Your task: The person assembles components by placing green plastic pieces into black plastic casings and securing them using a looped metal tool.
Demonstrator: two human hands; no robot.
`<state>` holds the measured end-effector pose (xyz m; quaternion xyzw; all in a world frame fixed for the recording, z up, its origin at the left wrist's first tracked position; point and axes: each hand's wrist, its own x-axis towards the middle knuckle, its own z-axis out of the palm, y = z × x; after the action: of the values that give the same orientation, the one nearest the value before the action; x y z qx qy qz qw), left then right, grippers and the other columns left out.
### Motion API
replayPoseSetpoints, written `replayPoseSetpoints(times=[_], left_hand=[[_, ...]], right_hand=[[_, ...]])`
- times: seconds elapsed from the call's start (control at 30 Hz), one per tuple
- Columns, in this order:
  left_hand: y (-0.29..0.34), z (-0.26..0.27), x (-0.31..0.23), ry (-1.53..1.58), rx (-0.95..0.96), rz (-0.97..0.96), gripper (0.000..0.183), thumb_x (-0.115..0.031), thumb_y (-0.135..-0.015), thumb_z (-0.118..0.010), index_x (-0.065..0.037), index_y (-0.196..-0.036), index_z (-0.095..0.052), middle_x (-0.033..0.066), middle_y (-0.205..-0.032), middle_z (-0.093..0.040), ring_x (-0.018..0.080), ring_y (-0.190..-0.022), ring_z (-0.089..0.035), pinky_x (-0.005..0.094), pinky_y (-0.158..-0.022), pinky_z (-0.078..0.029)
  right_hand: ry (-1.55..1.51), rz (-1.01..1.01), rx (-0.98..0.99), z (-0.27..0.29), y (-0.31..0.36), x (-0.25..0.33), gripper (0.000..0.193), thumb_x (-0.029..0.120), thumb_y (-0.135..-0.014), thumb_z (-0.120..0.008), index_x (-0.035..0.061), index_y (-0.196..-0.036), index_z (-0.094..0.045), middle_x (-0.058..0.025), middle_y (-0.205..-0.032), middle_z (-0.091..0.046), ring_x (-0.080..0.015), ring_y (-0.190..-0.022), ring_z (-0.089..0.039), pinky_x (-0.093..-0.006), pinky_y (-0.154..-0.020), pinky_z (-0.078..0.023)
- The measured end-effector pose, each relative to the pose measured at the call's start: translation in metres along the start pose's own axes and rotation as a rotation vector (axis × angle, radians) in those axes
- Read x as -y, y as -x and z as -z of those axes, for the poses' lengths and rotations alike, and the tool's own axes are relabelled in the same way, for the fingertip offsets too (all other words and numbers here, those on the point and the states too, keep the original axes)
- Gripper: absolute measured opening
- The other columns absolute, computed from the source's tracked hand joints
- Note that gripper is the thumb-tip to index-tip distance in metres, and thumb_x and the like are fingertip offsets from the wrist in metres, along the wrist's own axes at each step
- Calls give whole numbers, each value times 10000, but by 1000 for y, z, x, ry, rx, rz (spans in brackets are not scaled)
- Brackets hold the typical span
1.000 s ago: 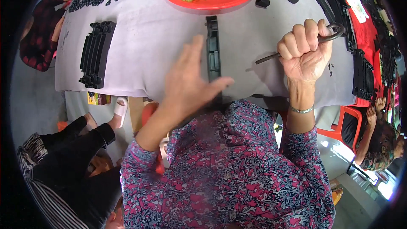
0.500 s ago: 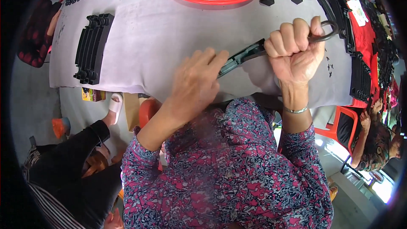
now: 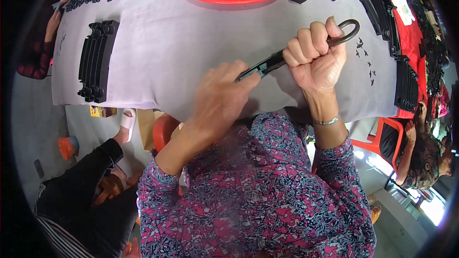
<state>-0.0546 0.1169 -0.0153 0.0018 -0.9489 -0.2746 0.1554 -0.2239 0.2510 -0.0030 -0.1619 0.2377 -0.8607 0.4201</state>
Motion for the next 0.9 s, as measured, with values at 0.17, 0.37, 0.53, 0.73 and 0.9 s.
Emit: replayPoseSetpoints(times=[0.17,0.37,0.53,0.73,0.9], left_hand=[[0,-3,1,-12,-21,-5,261,-77,-788,-619,-114,-1040,-674,55,-1010,-591,266,-908,-577,402,-745,-452],[-2,-2,2,-16,16,3,297,-68,-777,-629,-126,-1067,-665,48,-1005,-585,272,-916,-576,411,-748,-461],[0,-4,3,15,40,13,320,-47,-775,-622,-119,-1085,-656,51,-969,-565,281,-902,-572,416,-735,-471],[-2,-5,4,32,13,-13,299,-25,-771,-620,-88,-1060,-657,73,-943,-555,295,-864,-576,426,-695,-500],[-3,-6,3,47,-20,-36,290,-19,-769,-622,-68,-1053,-654,82,-935,-552,303,-860,-576,425,-697,-508]], right_hand=[[0,-9,39,2,0,-1,539,436,-1062,-362,148,-607,-333,40,-539,-256,-113,-492,-180,-303,-469,-167],[0,-4,43,4,-1,0,535,437,-1063,-358,149,-612,-340,40,-539,-258,-114,-489,-183,-303,-466,-169],[-10,-14,43,6,-2,-3,535,442,-1064,-343,150,-615,-339,41,-534,-262,-113,-481,-187,-300,-456,-168],[14,-43,-69,5,-5,-4,527,464,-1010,-381,174,-585,-269,50,-510,-208,-104,-463,-125,-302,-437,-101],[9,-54,-70,8,-5,-4,520,456,-1001,-389,176,-581,-263,52,-505,-204,-103,-457,-126,-299,-430,-98]])
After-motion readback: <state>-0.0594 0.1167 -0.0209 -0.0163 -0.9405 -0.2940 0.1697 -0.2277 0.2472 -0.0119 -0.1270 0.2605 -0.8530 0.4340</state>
